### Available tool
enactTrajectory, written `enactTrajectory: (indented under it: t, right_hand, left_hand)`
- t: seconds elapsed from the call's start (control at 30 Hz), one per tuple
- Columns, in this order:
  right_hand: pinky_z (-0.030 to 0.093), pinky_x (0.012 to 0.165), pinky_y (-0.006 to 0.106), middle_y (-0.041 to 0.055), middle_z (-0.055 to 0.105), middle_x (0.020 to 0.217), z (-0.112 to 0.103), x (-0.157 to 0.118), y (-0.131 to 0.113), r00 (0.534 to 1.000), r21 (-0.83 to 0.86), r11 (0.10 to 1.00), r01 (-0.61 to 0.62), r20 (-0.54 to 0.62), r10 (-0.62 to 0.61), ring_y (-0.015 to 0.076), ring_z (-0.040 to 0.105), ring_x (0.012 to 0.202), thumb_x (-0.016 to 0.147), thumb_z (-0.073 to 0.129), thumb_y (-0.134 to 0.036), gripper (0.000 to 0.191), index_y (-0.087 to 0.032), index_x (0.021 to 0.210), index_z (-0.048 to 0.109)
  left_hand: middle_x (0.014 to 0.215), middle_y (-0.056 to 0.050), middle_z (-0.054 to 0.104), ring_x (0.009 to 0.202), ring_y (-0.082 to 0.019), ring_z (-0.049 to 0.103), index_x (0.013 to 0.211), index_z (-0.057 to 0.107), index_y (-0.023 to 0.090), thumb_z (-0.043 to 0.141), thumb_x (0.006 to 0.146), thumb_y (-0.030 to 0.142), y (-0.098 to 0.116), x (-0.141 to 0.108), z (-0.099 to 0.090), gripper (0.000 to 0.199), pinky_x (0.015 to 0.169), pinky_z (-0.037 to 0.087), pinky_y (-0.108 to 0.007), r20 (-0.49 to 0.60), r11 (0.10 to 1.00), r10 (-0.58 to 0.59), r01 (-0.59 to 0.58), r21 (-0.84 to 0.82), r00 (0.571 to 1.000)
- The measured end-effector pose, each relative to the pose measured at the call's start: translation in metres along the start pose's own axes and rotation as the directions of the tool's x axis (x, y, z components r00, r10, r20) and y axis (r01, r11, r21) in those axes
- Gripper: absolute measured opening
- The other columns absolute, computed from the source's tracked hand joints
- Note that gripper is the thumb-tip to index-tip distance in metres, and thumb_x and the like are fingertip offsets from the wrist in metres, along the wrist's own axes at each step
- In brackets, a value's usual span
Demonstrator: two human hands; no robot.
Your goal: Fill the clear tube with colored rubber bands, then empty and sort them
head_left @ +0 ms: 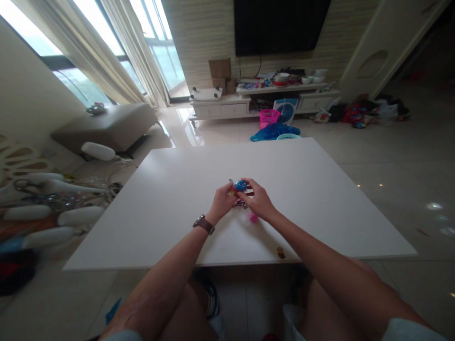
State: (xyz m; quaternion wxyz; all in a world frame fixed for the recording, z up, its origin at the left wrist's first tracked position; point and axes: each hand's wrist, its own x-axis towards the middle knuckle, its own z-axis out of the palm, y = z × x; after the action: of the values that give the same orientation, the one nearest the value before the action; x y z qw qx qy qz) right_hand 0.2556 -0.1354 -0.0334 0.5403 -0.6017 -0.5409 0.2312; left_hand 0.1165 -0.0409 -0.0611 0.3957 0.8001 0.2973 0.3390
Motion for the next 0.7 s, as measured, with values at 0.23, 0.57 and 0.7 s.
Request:
enactTrajectory:
  t: [0.23,0.57,0.7]
  right_hand:
    - [0.063,0.086,0.039,0.0093,0.070,0.121,0.001,-0.001,0.002,0.999,-0.018,1.000,-0.010,-0.040,0.010,0.0229,0.069,0.104,0.085,0.071,-0.028,0.036,-0.023,0.119,0.062]
    - [0.061,0.079,0.038,0.0132,0.068,0.126,-0.003,0.003,0.001,0.987,0.011,0.998,-0.066,-0.146,0.067,0.0246,0.069,0.108,0.090,0.063,-0.039,0.033,-0.022,0.118,0.058]
    - [0.060,0.079,0.039,0.0125,0.070,0.121,-0.004,0.004,0.002,0.981,-0.018,0.996,-0.083,-0.180,0.078,0.0251,0.069,0.105,0.091,0.060,-0.039,0.027,-0.021,0.111,0.060]
  left_hand:
    - [0.114,-0.007,0.072,0.105,-0.021,0.066,0.120,0.065,0.019,0.065,0.079,0.012,-0.003,0.000,0.003,0.042,0.095,0.052,-0.034,-0.013,0.991,0.118,-0.119,-0.061,0.993]
    - [0.101,-0.007,0.074,0.093,-0.020,0.069,0.105,0.070,0.018,0.079,0.078,0.026,-0.006,0.009,-0.002,0.030,0.085,0.059,-0.036,-0.171,0.979,-0.107,0.074,-0.189,0.979]
    - [0.098,-0.006,0.074,0.091,-0.019,0.069,0.101,0.070,0.017,0.080,0.077,0.028,-0.006,0.010,-0.004,0.028,0.087,0.060,-0.037,-0.174,0.979,-0.110,0.077,-0.189,0.979]
